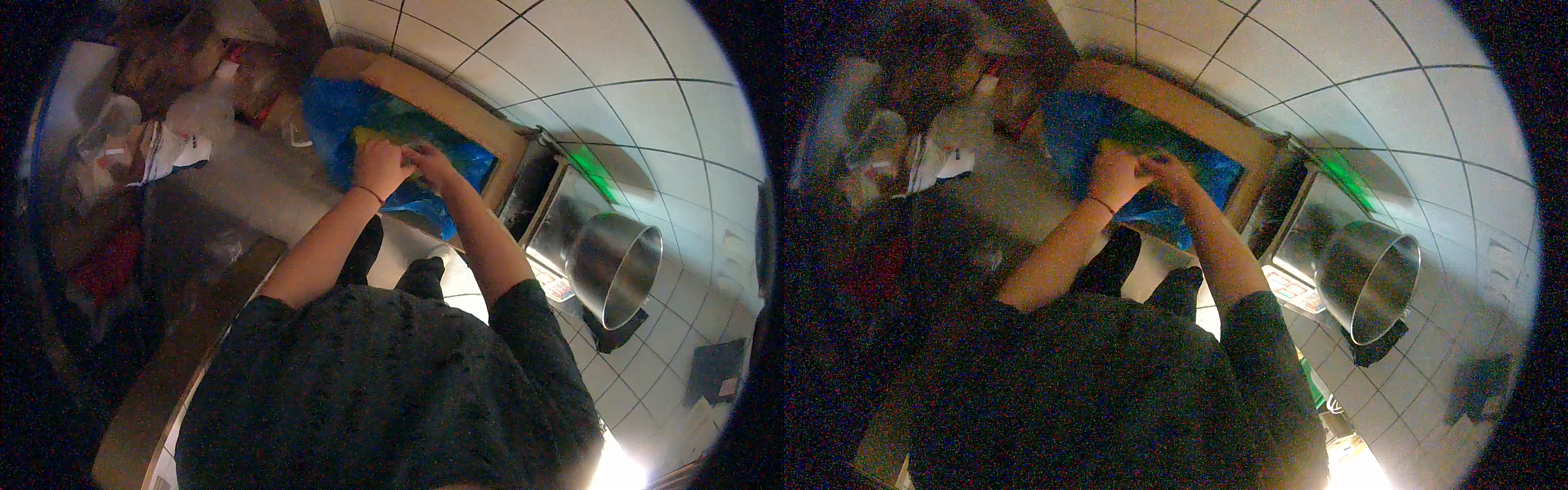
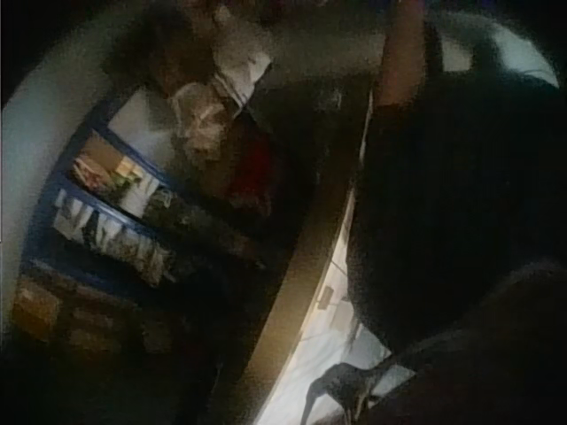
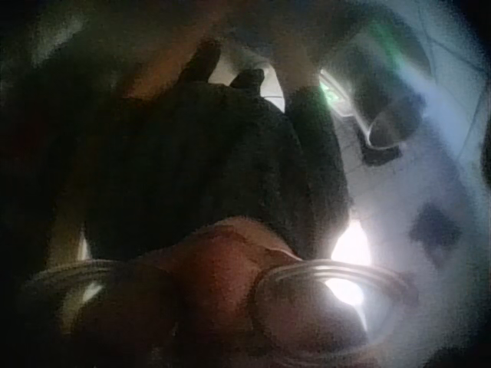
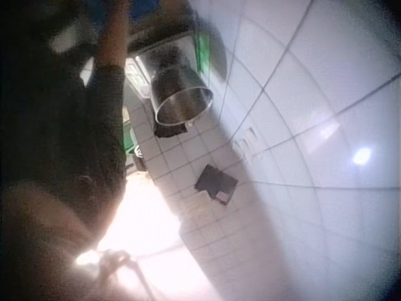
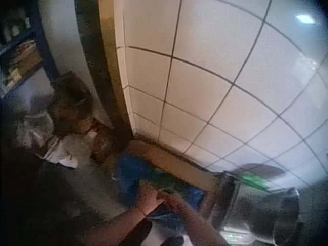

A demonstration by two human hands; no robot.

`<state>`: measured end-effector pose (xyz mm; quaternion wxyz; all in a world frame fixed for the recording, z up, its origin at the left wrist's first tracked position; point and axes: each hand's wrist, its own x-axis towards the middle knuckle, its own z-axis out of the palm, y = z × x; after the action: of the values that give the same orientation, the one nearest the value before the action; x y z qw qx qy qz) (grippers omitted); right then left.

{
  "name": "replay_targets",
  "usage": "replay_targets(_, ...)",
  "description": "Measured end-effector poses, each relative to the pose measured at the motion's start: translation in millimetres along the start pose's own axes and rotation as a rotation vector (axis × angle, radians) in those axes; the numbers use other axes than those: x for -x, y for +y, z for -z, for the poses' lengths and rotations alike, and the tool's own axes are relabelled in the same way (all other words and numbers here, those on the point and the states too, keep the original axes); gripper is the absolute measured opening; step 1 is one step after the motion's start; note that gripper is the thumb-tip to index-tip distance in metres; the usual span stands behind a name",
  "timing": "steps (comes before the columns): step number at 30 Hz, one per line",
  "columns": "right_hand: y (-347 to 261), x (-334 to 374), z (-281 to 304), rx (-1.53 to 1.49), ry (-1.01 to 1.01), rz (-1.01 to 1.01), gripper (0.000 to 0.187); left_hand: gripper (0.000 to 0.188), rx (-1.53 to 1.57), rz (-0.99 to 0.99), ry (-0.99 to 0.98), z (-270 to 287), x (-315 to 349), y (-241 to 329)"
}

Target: The person threads green grapes onto a wooden skewer, wipes the skewer with a paper towel, and places it on a tray. Then the person scoops cooked white pieces from a pot into a metal bowl and weighs them on a digital scale. Finally, the person puts on a disposable glove and handles yellow items from a blue bag.

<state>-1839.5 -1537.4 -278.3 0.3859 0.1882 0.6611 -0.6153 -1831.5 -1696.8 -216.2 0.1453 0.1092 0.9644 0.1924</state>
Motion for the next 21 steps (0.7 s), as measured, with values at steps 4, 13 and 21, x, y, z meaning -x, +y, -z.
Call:
replay_targets(4,-13,21,-13,-0.128,0.082,0.020,0.078,0.023,0.027,0.040,0.090,-3,3,-1)
replay_targets(13,-19,31,-10,-0.283,-0.037,-0.012,0.076,0.025,0.009,0.072,0.092,-12,6,4)
replay_targets(21,6,0,-11,-0.209,0.021,0.103,0.033,0.018,0.134,0.069,0.086,-19,13,16)
